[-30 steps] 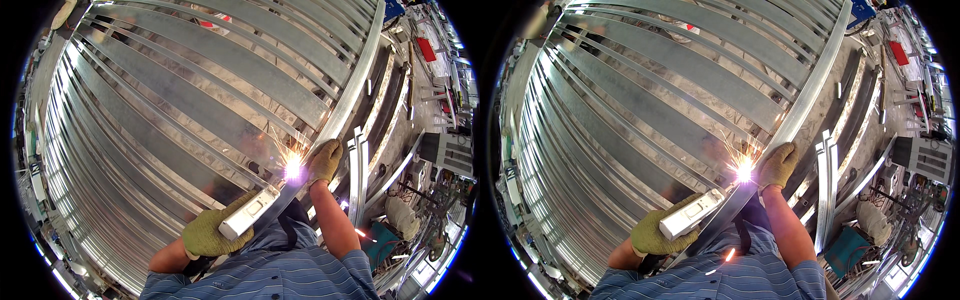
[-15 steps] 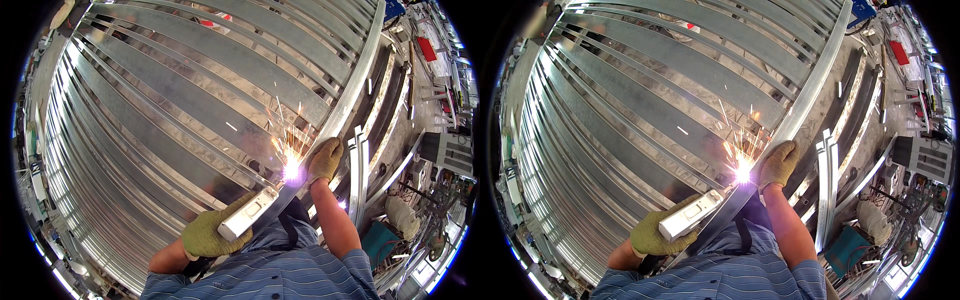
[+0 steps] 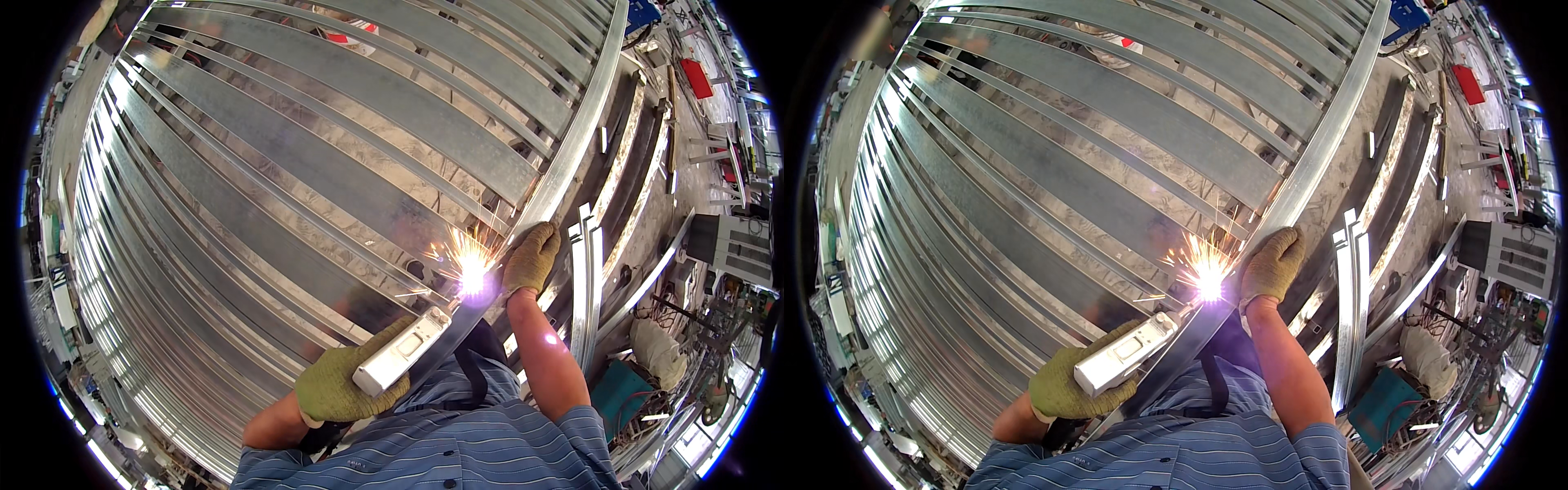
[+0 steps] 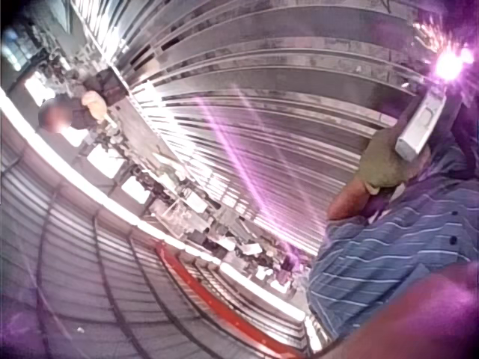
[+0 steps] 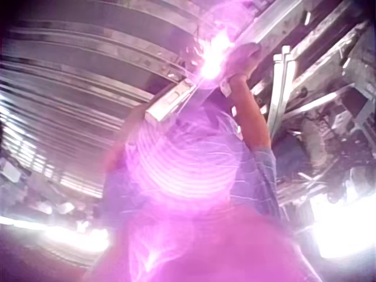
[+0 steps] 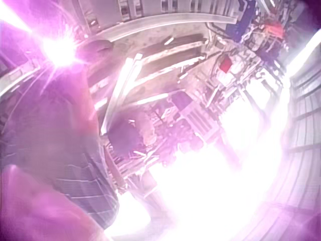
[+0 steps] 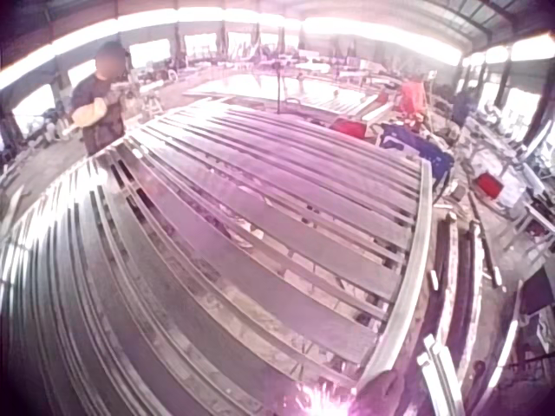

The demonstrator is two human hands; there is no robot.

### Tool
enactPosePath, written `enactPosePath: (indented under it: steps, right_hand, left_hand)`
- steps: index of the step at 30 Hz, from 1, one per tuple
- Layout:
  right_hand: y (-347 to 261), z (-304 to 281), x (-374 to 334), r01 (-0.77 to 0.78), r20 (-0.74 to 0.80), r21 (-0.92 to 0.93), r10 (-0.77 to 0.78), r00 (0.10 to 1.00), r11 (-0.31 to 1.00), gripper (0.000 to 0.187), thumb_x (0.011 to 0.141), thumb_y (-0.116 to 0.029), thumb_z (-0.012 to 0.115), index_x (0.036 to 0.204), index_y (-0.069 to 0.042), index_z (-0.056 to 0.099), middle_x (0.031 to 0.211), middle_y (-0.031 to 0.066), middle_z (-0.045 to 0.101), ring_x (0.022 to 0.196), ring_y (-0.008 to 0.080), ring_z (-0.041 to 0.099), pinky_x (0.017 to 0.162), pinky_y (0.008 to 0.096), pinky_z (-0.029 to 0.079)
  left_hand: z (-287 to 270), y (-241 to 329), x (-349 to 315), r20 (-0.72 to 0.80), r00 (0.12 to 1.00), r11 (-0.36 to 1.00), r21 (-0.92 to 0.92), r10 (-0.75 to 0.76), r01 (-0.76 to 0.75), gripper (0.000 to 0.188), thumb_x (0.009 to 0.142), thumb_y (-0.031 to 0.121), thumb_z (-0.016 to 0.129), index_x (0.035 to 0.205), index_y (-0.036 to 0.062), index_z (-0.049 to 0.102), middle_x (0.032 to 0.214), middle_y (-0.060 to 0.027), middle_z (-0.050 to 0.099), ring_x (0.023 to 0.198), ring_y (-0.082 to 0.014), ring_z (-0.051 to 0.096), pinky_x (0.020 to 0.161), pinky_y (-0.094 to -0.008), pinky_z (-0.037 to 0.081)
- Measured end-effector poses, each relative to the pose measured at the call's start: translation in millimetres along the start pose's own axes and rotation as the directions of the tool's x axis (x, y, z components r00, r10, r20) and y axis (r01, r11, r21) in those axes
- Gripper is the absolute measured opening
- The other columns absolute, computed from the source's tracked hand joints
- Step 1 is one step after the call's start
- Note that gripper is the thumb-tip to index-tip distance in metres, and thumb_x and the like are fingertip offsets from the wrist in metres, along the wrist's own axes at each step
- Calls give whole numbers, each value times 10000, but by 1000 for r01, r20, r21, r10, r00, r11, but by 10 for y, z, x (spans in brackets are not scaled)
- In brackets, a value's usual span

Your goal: The person welds a metal frame using a handheld welding tool. They move the tool along the seams of the metal structure, creating bright sparks and fusing the metal pieces together. The person wears gloves and a striped shirt while working in a workshop environment.

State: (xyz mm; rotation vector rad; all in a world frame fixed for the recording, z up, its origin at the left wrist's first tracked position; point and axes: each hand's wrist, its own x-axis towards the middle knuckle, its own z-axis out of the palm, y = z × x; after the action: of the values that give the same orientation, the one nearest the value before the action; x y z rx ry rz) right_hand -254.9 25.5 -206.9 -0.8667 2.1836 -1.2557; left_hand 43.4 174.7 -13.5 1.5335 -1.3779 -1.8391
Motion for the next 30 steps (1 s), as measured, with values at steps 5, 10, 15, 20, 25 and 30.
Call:
enactPosePath:
  steps: [5,10,15,20,25,30]
  right_hand:
    - [-2,-16,9,-139,72,45,136,988,989,558,1191,-407,460,1392,83,635,1272,253,717,1186,382,669,1078,444,504]
    - [124,-7,57,-77,39,9,76,996,997,580,1189,-409,455,1433,92,615,1334,275,709,1245,403,666,1108,448,497]
    - [3,-16,13,-98,69,0,98,993,995,595,1188,-414,455,1455,96,604,1376,283,694,1282,405,657,1136,439,487]
    - [-53,-12,-12,-66,41,-16,66,997,998,582,1191,-407,455,1460,88,602,1385,270,686,1292,383,649,1150,428,480]
    - [-245,12,-120,-7,25,-43,8,1000,999,568,1196,-404,449,1465,74,595,1388,245,679,1289,355,638,1150,419,476]
    - [-98,-34,-44,-33,85,-34,36,996,999,573,1204,-407,426,1493,66,569,1400,227,667,1294,340,636,1151,420,477]
  left_hand:
    - [8,-32,-50,-9,1000,1000,24,0,1,839,949,270,860,1683,148,472,981,-173,816,848,-345,816,759,-404,646]
    - [12,-26,-54,-8,1000,1000,10,17,-17,836,962,279,852,1687,127,466,956,-156,819,829,-303,823,751,-382,646]
    - [-4,5,-88,23,998,998,24,-55,54,834,980,298,839,1695,114,451,898,-150,809,807,-288,822,741,-384,642]
    - [16,-26,-106,8,1000,997,78,-27,26,831,985,326,832,1694,122,451,881,-163,799,799,-315,815,739,-390,632]
    - [31,-68,-142,-14,1000,997,77,-2,3,834,983,336,835,1697,138,451,919,-177,802,807,-341,810,738,-389,624]
    - [1,7,-181,50,989,990,-37,-137,139,770,981,210,838,1663,90,500,1118,-90,823,985,-171,779,863,-312,611]
